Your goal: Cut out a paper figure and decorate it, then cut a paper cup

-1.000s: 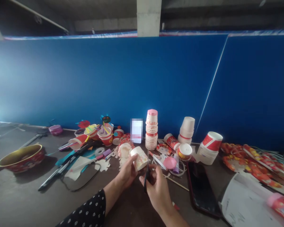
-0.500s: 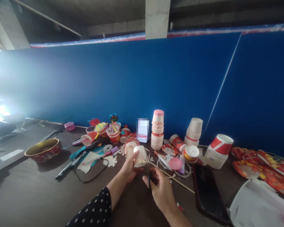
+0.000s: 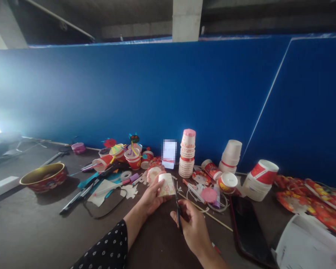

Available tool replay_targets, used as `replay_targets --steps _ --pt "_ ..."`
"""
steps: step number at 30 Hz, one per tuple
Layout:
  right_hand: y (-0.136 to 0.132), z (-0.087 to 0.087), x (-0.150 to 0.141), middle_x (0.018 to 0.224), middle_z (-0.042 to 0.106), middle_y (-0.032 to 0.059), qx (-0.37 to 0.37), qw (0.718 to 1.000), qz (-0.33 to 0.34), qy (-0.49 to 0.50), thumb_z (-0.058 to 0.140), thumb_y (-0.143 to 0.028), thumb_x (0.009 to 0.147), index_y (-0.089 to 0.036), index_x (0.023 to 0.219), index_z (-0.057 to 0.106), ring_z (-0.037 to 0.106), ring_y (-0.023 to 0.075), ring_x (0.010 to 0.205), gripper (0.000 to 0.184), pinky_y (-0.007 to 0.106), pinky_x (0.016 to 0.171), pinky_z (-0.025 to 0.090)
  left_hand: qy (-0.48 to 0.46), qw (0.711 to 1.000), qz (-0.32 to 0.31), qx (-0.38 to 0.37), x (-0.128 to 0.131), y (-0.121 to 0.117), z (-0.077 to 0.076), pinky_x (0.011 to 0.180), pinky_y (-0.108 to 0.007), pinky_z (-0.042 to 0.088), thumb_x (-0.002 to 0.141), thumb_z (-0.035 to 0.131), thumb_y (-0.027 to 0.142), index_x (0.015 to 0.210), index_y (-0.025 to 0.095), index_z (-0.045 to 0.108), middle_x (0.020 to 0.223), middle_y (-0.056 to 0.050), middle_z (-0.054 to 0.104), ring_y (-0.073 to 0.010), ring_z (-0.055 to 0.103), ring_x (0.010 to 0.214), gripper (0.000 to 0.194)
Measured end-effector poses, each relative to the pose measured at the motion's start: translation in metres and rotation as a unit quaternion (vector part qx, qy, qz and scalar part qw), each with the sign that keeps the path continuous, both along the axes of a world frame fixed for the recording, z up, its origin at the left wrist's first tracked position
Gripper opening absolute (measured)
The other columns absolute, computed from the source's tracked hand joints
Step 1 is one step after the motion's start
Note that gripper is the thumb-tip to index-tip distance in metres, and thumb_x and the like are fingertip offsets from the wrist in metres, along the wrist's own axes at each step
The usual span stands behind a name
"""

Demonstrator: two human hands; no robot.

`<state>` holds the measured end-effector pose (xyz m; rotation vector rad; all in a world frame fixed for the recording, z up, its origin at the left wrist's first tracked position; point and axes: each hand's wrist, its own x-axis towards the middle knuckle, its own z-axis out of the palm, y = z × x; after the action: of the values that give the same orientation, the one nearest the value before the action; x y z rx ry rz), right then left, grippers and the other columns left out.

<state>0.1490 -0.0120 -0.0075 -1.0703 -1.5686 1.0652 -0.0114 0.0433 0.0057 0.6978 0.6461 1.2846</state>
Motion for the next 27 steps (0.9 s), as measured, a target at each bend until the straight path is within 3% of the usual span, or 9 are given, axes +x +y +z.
replay_targets --steps 10,16,27 --pt "-0.010 0.011 -0.003 0.059 0.052 -0.0035 -0.048 0.995 0.071 0.048 0.065 -0.049 0.070 -0.017 0.088 0.054 0.046 0.0112 0.051 0.038 0.023 0.047 0.039 -0.043 0.999 0.030 0.006 0.000 0.005 0.002 0.058 -0.029 0.048 0.071 0.063 0.027 0.112 0.026 0.041 0.092 -0.005 0.061 -0.0169 0.062 0.068 0.046" --pt "-0.013 0.017 -0.005 0.058 0.051 -0.0038 -0.055 0.996 0.060 -0.019 0.064 -0.047 0.070 -0.018 0.081 0.053 0.045 0.0108 0.050 0.033 0.020 0.044 0.036 -0.078 0.996 0.049 -0.006 -0.001 0.010 0.001 0.059 -0.029 0.047 0.072 0.063 0.027 0.109 0.024 0.044 0.087 -0.005 0.062 -0.0179 0.062 0.069 0.042" --pt "-0.009 0.008 -0.002 0.054 0.048 -0.0053 -0.042 0.994 0.073 -0.072 0.060 -0.044 0.076 -0.018 0.082 0.053 0.044 0.0098 0.047 0.027 0.020 0.044 0.037 -0.106 0.994 0.027 -0.008 0.000 0.012 0.001 0.060 -0.029 0.045 0.072 0.062 0.027 0.108 0.021 0.044 0.085 -0.005 0.060 -0.0186 0.061 0.070 0.041"
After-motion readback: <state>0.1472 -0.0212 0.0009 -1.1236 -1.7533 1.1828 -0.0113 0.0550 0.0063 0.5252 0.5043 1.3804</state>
